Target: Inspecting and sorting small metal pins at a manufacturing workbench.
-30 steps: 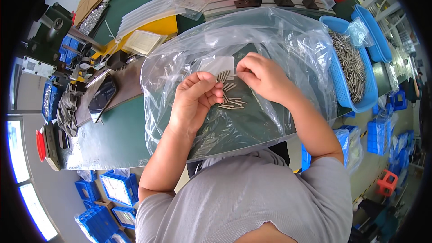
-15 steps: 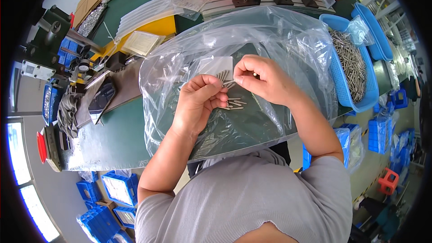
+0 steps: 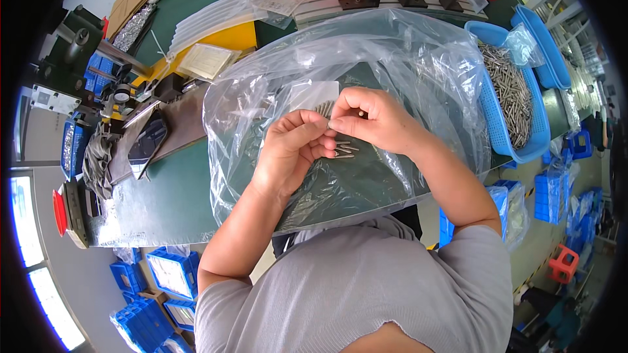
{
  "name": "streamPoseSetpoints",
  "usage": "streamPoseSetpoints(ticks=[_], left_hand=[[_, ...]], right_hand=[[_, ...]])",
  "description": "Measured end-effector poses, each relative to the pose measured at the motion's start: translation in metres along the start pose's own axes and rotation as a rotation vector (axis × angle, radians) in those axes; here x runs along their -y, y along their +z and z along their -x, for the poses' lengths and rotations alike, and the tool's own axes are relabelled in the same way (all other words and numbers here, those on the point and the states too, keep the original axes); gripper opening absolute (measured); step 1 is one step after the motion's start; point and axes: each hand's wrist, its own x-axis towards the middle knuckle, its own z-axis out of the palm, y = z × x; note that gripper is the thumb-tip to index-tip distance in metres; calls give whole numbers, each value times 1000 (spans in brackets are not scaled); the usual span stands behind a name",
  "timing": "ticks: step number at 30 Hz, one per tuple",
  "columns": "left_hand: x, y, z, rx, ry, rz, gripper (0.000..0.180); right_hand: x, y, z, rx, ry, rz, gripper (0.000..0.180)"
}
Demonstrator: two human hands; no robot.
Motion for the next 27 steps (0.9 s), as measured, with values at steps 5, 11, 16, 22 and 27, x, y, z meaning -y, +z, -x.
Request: streamPoseSetpoints(ticks=[5, 11, 16, 22, 27], left_hand=[[-2, 2, 1, -20, -6, 13, 7], [0, 3, 1, -13, 3, 23, 6], [1, 1, 0, -3, 27, 27, 5], [-3, -2, 1, -43, 82, 58, 4], [-5, -5, 1, -74, 102, 77, 5]], right_hand=[[-5, 3, -1, -20, 12, -104, 7], [-6, 5, -1, -46, 20, -151, 10], [-13, 2, -3, -157, -24, -120, 12], [-2, -17, -5, -292, 175, -929, 13], [-14, -25, -4, -50, 314, -618, 11]])
